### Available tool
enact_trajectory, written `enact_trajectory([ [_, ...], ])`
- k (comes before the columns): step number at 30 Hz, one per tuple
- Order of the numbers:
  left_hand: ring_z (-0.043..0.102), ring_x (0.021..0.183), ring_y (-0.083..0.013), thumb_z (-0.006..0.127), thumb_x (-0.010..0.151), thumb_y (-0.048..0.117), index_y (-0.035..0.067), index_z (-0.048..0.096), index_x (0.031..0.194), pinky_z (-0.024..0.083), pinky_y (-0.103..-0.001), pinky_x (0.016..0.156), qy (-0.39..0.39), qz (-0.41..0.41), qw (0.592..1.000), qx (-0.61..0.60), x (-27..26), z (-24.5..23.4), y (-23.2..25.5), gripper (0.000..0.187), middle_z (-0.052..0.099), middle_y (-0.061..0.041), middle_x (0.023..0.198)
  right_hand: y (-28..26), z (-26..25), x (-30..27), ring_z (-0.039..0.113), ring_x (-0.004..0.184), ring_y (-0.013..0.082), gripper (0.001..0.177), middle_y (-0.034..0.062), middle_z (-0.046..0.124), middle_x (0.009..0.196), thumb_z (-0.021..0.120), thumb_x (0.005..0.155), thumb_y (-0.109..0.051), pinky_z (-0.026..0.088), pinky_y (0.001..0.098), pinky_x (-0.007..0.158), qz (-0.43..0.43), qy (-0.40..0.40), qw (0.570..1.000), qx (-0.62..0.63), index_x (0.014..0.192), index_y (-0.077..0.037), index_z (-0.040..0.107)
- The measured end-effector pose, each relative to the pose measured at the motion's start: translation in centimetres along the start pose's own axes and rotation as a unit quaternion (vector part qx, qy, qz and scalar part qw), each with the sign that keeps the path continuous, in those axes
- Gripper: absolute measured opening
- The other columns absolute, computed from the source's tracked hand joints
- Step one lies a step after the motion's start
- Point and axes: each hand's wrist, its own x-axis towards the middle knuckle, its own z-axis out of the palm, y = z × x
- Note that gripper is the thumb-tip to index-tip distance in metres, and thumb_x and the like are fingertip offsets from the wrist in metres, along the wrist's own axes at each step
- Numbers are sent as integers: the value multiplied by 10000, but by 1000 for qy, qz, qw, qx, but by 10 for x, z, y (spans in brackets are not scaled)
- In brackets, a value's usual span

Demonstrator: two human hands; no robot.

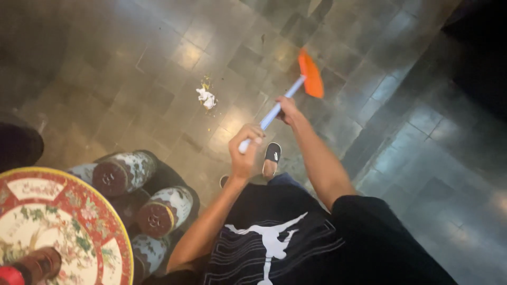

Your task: Sweeping a tiled floor with a broom to collect debris.

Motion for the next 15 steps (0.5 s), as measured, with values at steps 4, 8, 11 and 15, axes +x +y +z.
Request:
enact_trajectory([
  [4,584,801,-235,591,854,18,9,517,759,489,-381,874,-48,58,993,96,6,11,48,121,589,-105,799,-5,58,5,529,472,153,190,14,552,605,625,915,-226,430,341,412,-2,-98,994,-47,773,-114,566],
  [8,550,682,-274,639,797,33,36,463,682,459,-396,715,-94,164,972,140,5,13,104,210,517,-99,688,-3,96,-42,420,444,94,268,-47,490,594,661,958,-313,315,282,394,-12,-217,975,-55,774,-160,543],
  [11,582,660,-264,630,824,86,47,467,687,518,-412,702,-113,213,964,107,2,-4,142,216,535,-90,678,-20,107,-128,439,450,109,240,-31,533,605,669,928,-289,348,290,412,-2,-213,977,-11,769,-141,567],
  [15,583,624,-200,628,936,221,63,478,665,571,-433,728,-57,153,987,9,-5,-43,150,348,558,-44,650,-27,105,-178,548,530,124,173,-9,614,662,669,919,-238,419,296,471,20,-134,989,50,809,-126,597],
])
